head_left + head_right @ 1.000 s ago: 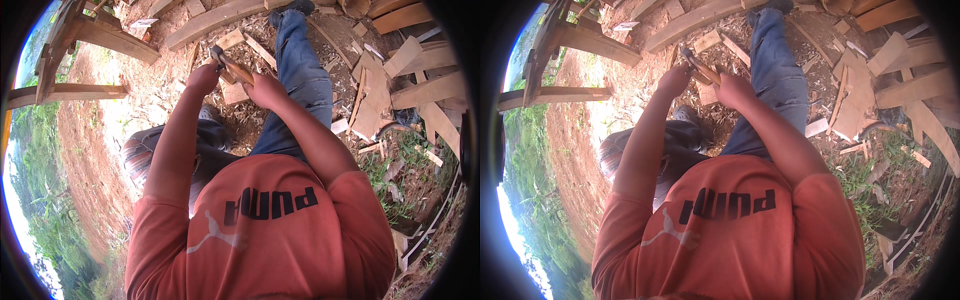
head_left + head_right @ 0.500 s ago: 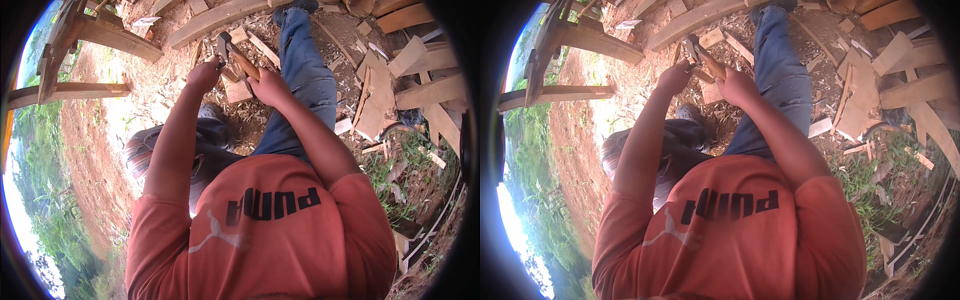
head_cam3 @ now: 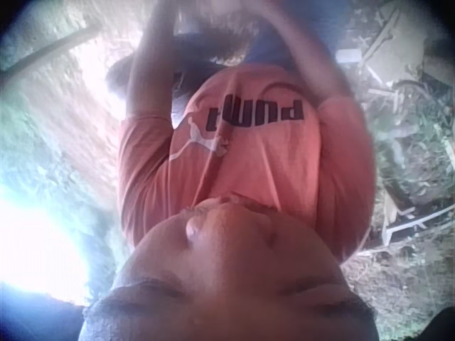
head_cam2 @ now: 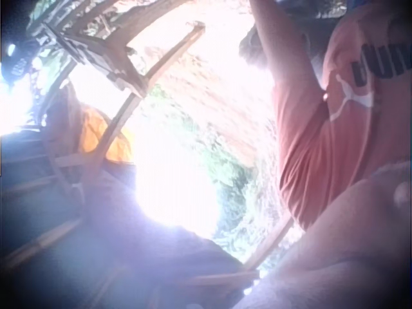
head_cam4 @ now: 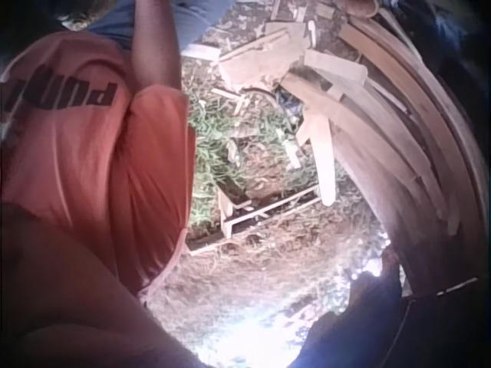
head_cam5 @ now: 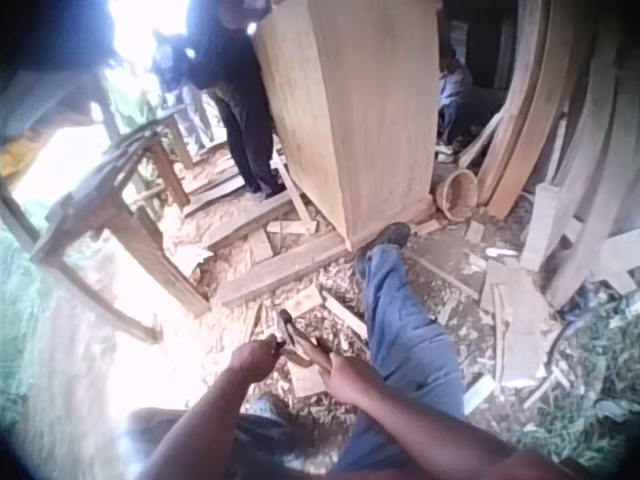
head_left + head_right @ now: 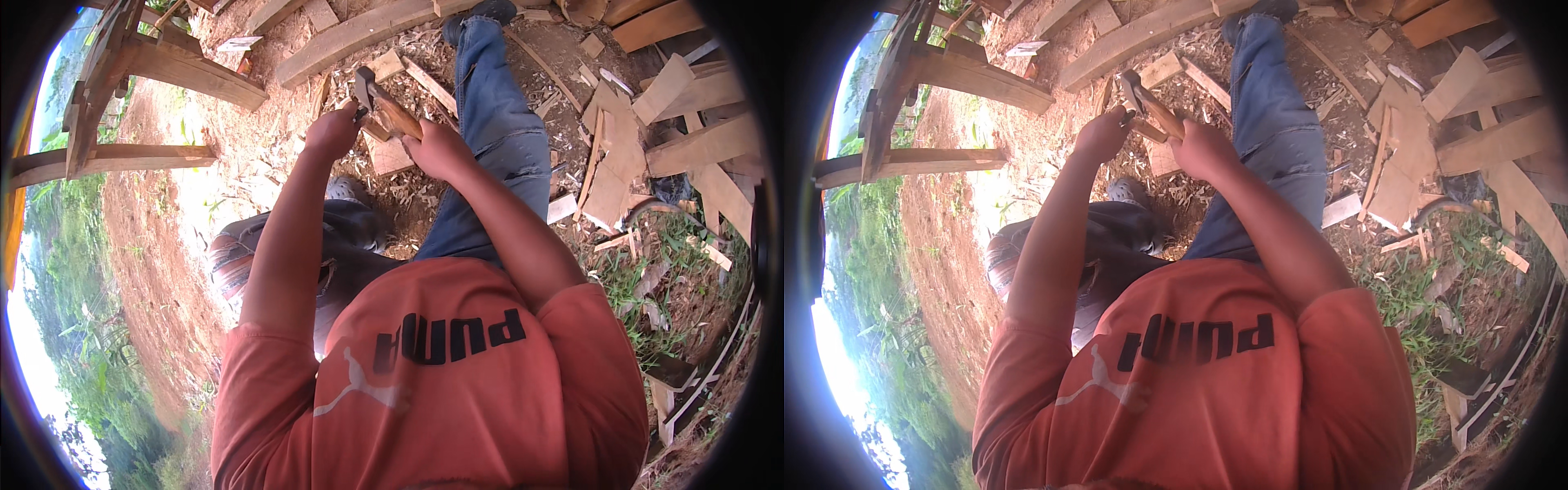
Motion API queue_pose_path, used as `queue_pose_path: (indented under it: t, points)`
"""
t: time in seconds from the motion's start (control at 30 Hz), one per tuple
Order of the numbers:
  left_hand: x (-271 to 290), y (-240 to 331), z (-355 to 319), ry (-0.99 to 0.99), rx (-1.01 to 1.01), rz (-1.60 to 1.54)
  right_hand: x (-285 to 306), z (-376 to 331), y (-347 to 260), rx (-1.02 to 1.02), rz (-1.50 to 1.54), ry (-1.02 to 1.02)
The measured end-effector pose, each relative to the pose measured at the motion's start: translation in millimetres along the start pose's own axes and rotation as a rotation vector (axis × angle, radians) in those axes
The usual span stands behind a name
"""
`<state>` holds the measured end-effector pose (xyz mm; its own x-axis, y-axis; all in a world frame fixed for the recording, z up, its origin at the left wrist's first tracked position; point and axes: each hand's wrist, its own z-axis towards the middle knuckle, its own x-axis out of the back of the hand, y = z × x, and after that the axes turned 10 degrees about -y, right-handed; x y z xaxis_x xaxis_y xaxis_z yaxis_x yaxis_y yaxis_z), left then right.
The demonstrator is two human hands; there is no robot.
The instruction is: The person kneels on the ground and uses a small axe to repeatedly strike a small piece of wood placed on a larger block. The person holds the wood with the left hand and swings the axe with the right hand to split the wood into smaller pieces.
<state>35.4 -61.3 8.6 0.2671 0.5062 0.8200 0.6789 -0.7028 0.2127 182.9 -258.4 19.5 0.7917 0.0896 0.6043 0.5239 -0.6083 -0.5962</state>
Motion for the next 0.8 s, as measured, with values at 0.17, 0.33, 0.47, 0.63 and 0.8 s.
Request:
queue_pose_path:
  t: [0.17, 0.33, 0.47, 0.63, 0.8]
  points:
    - [-2, -2, 2, 0.016, 0.003, -0.011, -7, 5, 8, 0.012, -0.052, -0.021]
    - [2, 4, 5, -0.014, 0.005, -0.002, -5, 1, 1, 0.012, -0.003, 0.047]
    - [-2, -2, 0, 0.001, 0.018, -0.021, -11, 6, 10, 0.005, -0.045, 0.008]
    - [0, 2, 7, 0.029, 0.028, -0.022, -14, -1, -2, -0.007, 0.005, 0.006]
    - [-3, -10, 7, 0.022, 0.061, -0.036, -11, 15, -6, 0.004, -0.053, -0.018]
